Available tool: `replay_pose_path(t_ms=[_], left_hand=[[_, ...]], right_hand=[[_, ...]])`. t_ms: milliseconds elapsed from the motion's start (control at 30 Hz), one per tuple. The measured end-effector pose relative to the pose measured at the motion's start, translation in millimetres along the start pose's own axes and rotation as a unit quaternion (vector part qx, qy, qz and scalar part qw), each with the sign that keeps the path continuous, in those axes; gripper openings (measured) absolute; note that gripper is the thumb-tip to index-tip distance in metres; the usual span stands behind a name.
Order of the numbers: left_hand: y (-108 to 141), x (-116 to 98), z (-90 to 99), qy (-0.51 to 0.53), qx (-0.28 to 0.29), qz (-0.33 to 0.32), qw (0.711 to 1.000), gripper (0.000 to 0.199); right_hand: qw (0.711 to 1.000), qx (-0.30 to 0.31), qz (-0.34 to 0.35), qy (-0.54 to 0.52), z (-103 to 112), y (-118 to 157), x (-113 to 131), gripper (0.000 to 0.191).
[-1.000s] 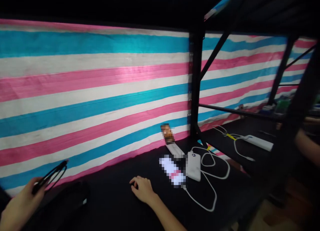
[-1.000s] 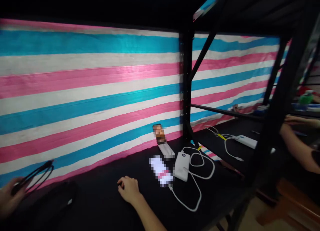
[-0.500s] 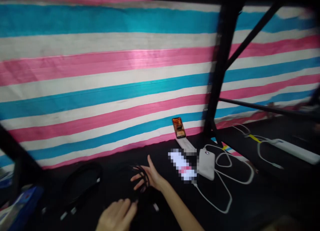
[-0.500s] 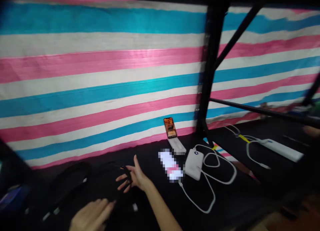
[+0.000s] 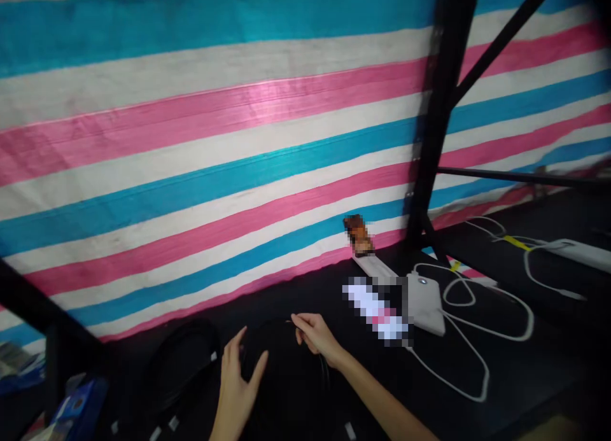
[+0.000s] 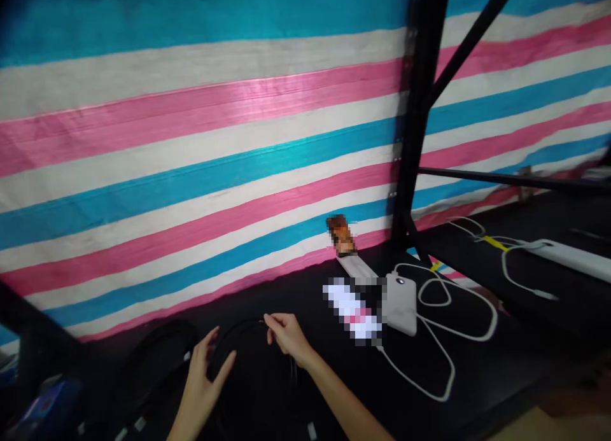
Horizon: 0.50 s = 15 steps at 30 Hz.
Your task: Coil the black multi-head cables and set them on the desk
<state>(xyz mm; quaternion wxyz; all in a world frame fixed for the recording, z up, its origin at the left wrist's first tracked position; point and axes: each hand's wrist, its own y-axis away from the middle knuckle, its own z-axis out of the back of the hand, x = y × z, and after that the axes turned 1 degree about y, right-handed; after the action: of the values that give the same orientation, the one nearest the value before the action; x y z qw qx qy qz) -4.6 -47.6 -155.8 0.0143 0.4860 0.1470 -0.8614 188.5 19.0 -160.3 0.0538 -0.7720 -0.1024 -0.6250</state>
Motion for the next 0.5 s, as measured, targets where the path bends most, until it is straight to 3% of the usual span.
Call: replay_pose_path(t_ms=[67,167,333,500], left_hand=[[-13,-4,-6.8,0.047,0.061,0.080,0.994,0.069],[-21,-26,0.1,0.117,0.141,0.107,0.977,0.063],[-25,-64,54.4,0.154,0.079,0.117,0.978,0.060],[-24,-54,79.9,0.093,0.065,0.034,0.993,0.055]], right_hand=[[0.999,-0.009,0.029,-0.008,0,1,8,0.047],[0.999,-0.015,0.046,-0.012,-2,-2,27,0.048],[0.996,0.009,0.090,-0.008,-16,-11,80,0.048],[0.971,-0.070,0.217,-0.077,-22,-12,126,0.042]])
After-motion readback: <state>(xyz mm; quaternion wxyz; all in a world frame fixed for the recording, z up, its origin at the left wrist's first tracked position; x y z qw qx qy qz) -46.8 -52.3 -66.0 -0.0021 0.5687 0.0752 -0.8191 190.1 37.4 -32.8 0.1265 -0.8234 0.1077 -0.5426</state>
